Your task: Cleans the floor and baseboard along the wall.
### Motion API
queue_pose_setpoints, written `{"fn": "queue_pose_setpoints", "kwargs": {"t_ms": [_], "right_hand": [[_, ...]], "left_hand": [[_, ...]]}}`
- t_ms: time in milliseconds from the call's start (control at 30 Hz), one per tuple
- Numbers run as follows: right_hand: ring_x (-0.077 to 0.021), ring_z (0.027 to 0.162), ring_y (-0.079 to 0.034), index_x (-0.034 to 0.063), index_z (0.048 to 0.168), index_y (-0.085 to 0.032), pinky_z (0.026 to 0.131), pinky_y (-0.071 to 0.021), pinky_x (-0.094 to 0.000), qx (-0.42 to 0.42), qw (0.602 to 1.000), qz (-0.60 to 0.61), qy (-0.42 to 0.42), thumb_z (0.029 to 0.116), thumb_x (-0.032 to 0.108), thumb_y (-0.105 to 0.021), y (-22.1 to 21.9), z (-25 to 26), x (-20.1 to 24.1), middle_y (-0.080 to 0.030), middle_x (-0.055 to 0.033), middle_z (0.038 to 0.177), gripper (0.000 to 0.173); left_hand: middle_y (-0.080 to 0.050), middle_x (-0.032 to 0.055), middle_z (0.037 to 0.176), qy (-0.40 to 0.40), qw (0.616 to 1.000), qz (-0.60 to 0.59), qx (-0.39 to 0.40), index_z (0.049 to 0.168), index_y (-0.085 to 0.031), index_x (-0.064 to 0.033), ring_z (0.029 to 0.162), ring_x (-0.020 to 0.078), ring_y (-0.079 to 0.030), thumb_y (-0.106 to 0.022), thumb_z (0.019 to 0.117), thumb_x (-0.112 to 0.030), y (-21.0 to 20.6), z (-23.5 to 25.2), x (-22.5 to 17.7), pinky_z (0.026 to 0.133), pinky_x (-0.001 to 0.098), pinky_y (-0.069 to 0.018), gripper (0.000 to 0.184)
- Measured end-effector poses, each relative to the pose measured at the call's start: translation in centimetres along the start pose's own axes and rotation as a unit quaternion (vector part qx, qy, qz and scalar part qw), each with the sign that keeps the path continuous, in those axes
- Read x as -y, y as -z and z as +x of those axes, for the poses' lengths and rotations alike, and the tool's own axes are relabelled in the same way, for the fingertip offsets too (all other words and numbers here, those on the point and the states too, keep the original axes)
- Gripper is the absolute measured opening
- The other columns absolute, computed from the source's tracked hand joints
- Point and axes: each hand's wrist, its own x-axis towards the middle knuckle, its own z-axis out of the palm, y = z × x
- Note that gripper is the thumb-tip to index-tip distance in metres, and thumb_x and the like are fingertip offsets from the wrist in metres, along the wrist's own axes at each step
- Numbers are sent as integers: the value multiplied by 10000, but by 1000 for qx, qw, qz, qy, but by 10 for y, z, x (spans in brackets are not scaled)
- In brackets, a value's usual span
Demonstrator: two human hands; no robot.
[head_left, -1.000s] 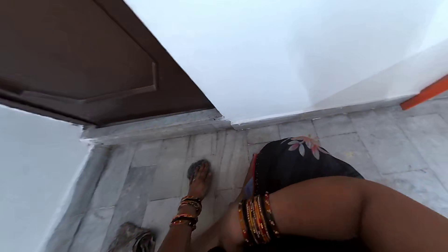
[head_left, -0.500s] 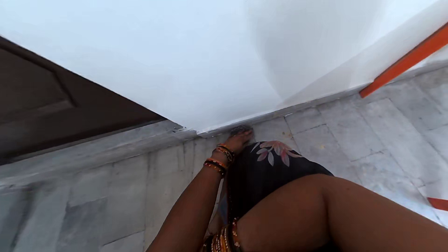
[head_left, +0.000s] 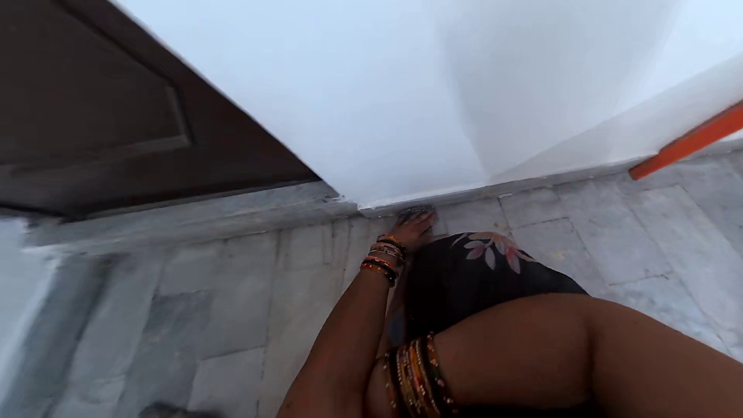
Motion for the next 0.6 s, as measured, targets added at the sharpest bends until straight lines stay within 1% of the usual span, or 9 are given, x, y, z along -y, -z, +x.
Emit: {"fn": "queue_pose_setpoints", "kwargs": {"t_ms": [67,133,167,200,233,267,400,500,600], "right_hand": [[-192,1197,-616,-111,1343,-549,1035,-464,-293,36,998,-58,-8,1105,127,-304,5,-8,28,-650,-225,1286,416],[-291,1367,-535,-171,1399,-481,1152,-384,-374,160,928,-337,-7,1097,44,-305,21,-16,60,-567,-275,1430,410],[-352,1417,-486,-188,1395,-478,1186,-345,-448,274,815,-510,32,1088,20,-331,30,-13,74,-526,-297,1470,399],[-417,1324,-554,-169,1298,-574,1106,-411,-545,345,690,-625,118,1069,41,-412,33,-4,73,-589,-315,1371,350],[-442,1242,-596,-135,1243,-623,1030,-448,-593,387,606,-672,177,1059,76,-462,35,2,71,-623,-312,1299,323],[-451,1219,-602,-123,1240,-630,1009,-451,-613,413,560,-690,198,1058,97,-481,36,6,71,-626,-313,1285,322],[-440,1167,-612,-105,1224,-633,960,-458,-625,455,457,-731,223,1044,190,-562,36,17,80,-636,-302,1232,353],[-439,1104,-639,-61,1211,-656,901,-480,-635,465,447,-722,250,1031,203,-590,38,31,84,-666,-276,1161,326],[-453,1122,-632,-11,1318,-620,914,-473,-656,474,440,-719,256,1038,201,-585,36,35,85,-660,-272,1197,354]], "left_hand": [[-244,17,1712,34,999,-15,-22,1635,-293,-165,1591,269,-185,-429,1112,-300,-4,-20,23,1264,581,-87,557],[-232,7,1716,85,995,-23,-48,1636,-288,-172,1595,272,-164,-424,1113,-313,-8,-46,47,1264,585,-76,559],[-218,3,1720,115,991,-28,-58,1641,-274,-181,1599,274,-145,-417,1115,-319,-9,-60,59,1265,583,-69,562],[-205,8,1723,146,986,-35,-70,1645,-259,-184,1602,283,-128,-413,1116,-323,-11,-73,72,1266,583,-65,568],[-194,26,1726,177,980,-41,-81,1648,-245,-173,1602,298,-121,-412,1115,-320,-13,-86,85,1268,584,-72,577],[-176,41,1729,211,972,-45,-92,1652,-220,-160,1602,310,-118,-407,1116,-321,-14,-99,99,1271,579,-86,590],[-88,58,1742,342,929,-59,-128,1662,-137,-141,1606,314,-83,-396,1114,-334,-24,-157,149,1285,530,-100,636],[-53,113,1739,403,901,-79,-139,1657,-108,-92,1605,343,-56,-379,1118,-307,-44,-209,172,1292,513,-82,640],[-53,171,1728,446,873,-101,-169,1644,-118,-37,1602,362,-60,-387,1112,-289,-77,-260,189,1293,506,-74,647]]}}
